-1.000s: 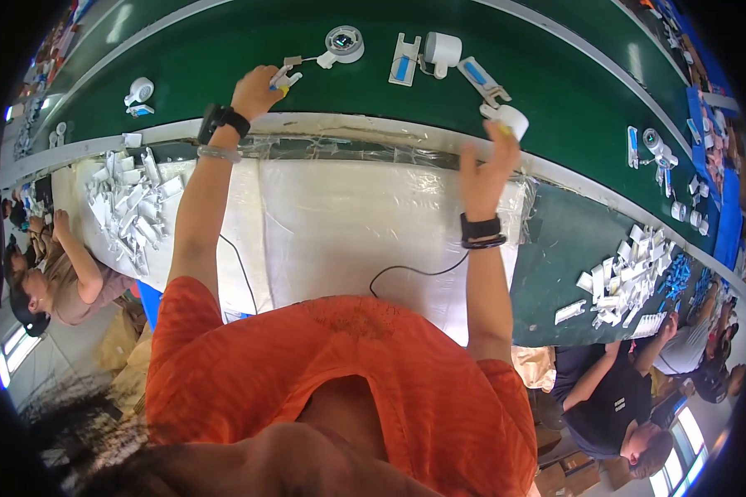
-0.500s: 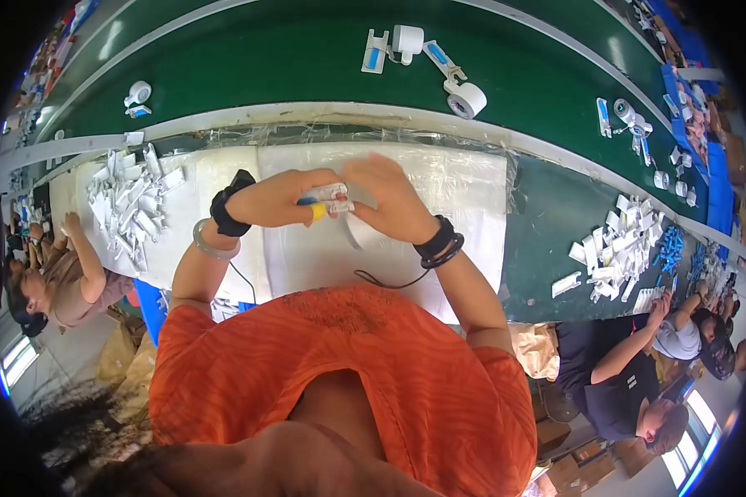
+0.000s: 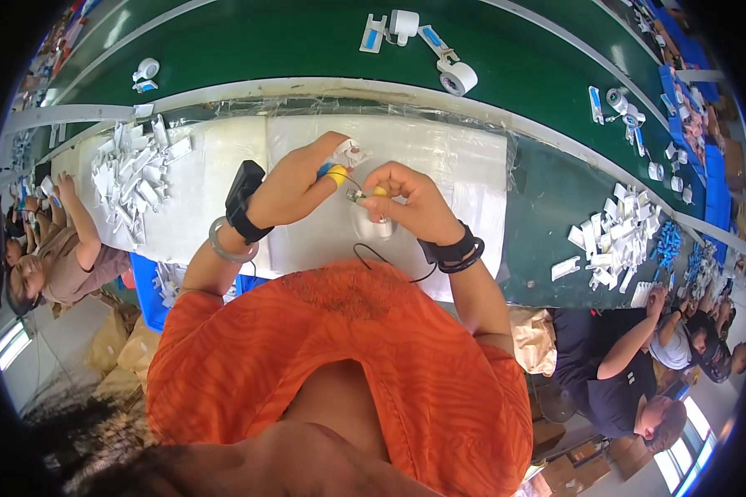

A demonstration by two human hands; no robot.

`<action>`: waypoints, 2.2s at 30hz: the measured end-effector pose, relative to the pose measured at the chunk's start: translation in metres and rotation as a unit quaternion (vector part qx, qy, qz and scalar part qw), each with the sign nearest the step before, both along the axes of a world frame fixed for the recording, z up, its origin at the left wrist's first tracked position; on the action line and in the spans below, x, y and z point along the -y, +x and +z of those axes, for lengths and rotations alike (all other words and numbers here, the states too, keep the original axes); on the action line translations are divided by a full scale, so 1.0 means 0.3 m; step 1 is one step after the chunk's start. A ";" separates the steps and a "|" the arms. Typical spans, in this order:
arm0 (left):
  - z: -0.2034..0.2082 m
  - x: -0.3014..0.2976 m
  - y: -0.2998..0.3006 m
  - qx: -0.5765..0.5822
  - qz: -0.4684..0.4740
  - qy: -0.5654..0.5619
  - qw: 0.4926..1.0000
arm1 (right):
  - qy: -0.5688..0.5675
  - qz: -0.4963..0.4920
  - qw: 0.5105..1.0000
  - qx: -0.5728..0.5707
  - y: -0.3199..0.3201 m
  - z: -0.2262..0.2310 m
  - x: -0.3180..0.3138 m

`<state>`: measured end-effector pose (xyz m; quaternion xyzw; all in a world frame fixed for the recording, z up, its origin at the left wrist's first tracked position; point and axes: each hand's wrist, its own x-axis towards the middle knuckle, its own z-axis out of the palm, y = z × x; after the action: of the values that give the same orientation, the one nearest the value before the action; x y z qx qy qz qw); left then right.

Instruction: Assembling small white plastic components by applying adhesive and joining parts at an assembly station.

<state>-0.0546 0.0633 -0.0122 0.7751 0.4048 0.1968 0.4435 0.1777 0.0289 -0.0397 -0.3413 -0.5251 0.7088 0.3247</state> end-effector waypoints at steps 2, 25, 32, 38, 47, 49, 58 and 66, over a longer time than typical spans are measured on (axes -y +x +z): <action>0.010 0.017 0.012 0.016 0.025 0.000 1.000 | 0.021 0.009 0.998 0.065 -0.005 -0.006 0.000; -0.048 0.121 0.108 0.269 0.159 -0.278 0.908 | 0.400 -0.240 0.850 0.244 -0.045 -0.002 0.057; -0.021 0.134 0.112 0.253 0.135 -0.271 0.919 | 0.450 -0.269 0.815 0.248 -0.046 -0.009 0.053; -0.022 0.144 0.116 0.242 0.125 -0.269 0.924 | 0.456 -0.283 0.806 0.251 -0.041 -0.022 0.057; -0.011 0.143 0.121 0.202 0.122 -0.228 0.945 | 0.466 -0.274 0.806 0.242 -0.036 -0.028 0.053; -0.014 0.142 0.123 0.208 0.124 -0.217 0.946 | 0.465 -0.275 0.804 0.247 -0.036 -0.028 0.052; -0.021 0.143 0.130 0.184 0.124 -0.190 0.956 | 0.459 -0.275 0.811 0.237 -0.031 -0.048 0.050; -0.031 0.149 0.123 0.294 0.107 -0.237 0.920 | 0.451 -0.266 0.818 0.239 -0.028 -0.029 0.046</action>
<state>-0.0177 0.0184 -0.0216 0.5065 0.3709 0.3604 0.6899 0.1693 0.0151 -0.0483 -0.4417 -0.7358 0.1750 0.4827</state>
